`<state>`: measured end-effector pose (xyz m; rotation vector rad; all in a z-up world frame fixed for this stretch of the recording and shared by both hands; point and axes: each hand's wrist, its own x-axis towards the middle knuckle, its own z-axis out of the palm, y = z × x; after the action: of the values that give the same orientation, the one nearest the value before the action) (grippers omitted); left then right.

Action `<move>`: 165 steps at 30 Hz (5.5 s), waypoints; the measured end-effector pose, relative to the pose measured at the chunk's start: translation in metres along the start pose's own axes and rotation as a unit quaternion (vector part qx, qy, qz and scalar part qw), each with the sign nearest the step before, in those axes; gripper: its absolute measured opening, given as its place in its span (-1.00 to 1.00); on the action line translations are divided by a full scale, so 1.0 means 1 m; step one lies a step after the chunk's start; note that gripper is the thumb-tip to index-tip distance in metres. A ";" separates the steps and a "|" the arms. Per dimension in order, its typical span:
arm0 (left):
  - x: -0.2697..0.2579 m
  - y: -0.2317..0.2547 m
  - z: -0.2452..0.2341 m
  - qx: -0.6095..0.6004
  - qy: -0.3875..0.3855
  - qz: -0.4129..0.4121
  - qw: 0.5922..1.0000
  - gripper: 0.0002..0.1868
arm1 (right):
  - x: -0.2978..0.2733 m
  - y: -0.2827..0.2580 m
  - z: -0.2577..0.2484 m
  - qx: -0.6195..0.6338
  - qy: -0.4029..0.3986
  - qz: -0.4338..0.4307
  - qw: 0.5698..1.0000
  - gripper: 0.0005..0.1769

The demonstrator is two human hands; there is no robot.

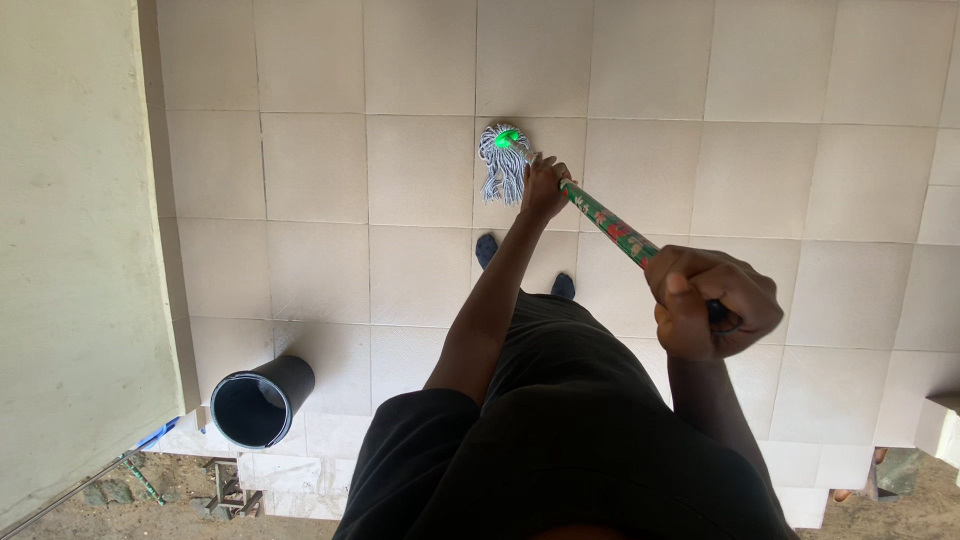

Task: The person mops a tiled floor with a mop and then places the mop into a bucket of water.

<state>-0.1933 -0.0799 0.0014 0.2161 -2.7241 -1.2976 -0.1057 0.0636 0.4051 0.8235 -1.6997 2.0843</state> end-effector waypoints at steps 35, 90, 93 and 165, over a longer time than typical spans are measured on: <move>0.007 0.120 0.149 0.021 -0.342 0.142 0.929 -0.66 | -0.009 -0.037 -0.103 -0.208 0.195 -0.050 0.957 -0.59; 0.135 0.255 0.276 -0.058 -0.425 0.254 0.867 -0.66 | 0.055 0.038 -0.259 -0.387 0.251 -0.087 0.883 -0.58; 0.133 0.259 0.274 -0.017 -0.423 0.244 0.872 -0.88 | 0.046 0.033 -0.282 -0.400 0.284 -0.102 0.865 -0.56; 0.493 0.233 0.249 0.051 -0.218 0.063 0.973 -0.95 | 0.398 0.271 -0.395 -0.026 0.037 0.002 0.999 -0.56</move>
<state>-0.7379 0.1667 0.0480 -0.2619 -3.1021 -1.3000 -0.6638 0.3392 0.3925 0.7190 -1.7089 2.0384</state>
